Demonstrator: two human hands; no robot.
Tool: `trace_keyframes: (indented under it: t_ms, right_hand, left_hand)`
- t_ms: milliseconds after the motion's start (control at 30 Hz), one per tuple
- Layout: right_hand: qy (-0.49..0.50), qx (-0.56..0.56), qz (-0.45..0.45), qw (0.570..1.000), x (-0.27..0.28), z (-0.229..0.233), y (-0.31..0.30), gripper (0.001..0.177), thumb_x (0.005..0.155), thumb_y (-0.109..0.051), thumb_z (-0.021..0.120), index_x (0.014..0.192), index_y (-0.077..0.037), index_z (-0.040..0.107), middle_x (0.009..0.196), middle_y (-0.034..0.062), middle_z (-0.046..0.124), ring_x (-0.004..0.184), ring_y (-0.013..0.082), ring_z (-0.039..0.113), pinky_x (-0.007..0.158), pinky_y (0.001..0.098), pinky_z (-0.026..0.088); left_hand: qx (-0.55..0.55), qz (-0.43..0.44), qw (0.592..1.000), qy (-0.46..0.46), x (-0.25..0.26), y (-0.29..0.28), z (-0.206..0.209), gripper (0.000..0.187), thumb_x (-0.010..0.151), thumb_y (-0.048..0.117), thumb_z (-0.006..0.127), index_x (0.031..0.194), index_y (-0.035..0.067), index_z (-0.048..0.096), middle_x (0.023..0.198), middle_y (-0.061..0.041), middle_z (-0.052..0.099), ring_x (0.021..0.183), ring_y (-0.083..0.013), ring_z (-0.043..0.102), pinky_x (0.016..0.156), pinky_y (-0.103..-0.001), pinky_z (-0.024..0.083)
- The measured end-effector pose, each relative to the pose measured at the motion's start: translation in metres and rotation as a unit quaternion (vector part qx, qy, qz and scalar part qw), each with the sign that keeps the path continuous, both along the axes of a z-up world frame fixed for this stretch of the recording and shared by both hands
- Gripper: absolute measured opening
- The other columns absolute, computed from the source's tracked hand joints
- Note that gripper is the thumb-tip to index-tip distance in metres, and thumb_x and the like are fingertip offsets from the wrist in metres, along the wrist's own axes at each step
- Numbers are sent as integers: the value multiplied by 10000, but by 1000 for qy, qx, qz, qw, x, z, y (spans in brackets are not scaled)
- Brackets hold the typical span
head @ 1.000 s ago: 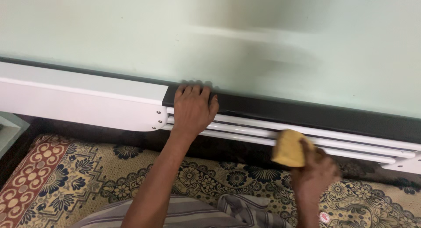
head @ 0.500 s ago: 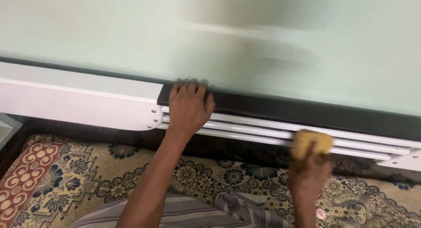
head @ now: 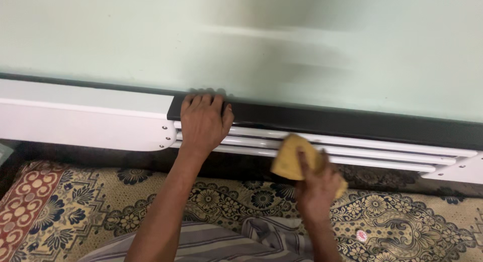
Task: The person wipes the lower edge of a dark wooden cabinet and then the white headboard of a bed using a yellow cloth. The person is sitting on a patterned mat on the floor during the task.
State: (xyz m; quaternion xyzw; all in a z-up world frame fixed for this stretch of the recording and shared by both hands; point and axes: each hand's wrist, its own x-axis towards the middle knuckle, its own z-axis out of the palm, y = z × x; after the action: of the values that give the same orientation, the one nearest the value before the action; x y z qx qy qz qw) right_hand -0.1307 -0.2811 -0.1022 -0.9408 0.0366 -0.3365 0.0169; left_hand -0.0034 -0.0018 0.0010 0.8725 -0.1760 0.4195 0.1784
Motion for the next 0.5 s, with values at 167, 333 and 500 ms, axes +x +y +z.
trace_keyframes:
  t_ms: [167,333,500]
  right_hand:
    - [-92,7,-64,994,-14,8,-71,652,916,-30,722,1505,-280,594,1527,220,526,1235,389,525,1020,464,431]
    - [-53,-4,-103,993,-26,28,-68,665,845,-38,696,1470,-250,609,1539,223,548,1328,427,506,1061,506,409]
    - [-57,-50,-34,997,-13,39,-18,679,818,-21,666,1464,-222,609,1490,250,563,1289,434,531,1078,536,385]
  left_hand:
    - [3,4,1000,-21,2,0,-2,256,928,270,638,916,28,720,906,-187,714,903,-351,676,1017,-503,449]
    - [2,2,1000,-15,2,0,-2,253,931,270,641,885,31,709,869,-179,701,882,-354,671,1002,-514,455]
    - [1,-2,1000,-9,0,1,1,251,932,271,645,866,34,697,847,-171,688,859,-352,663,984,-519,455]
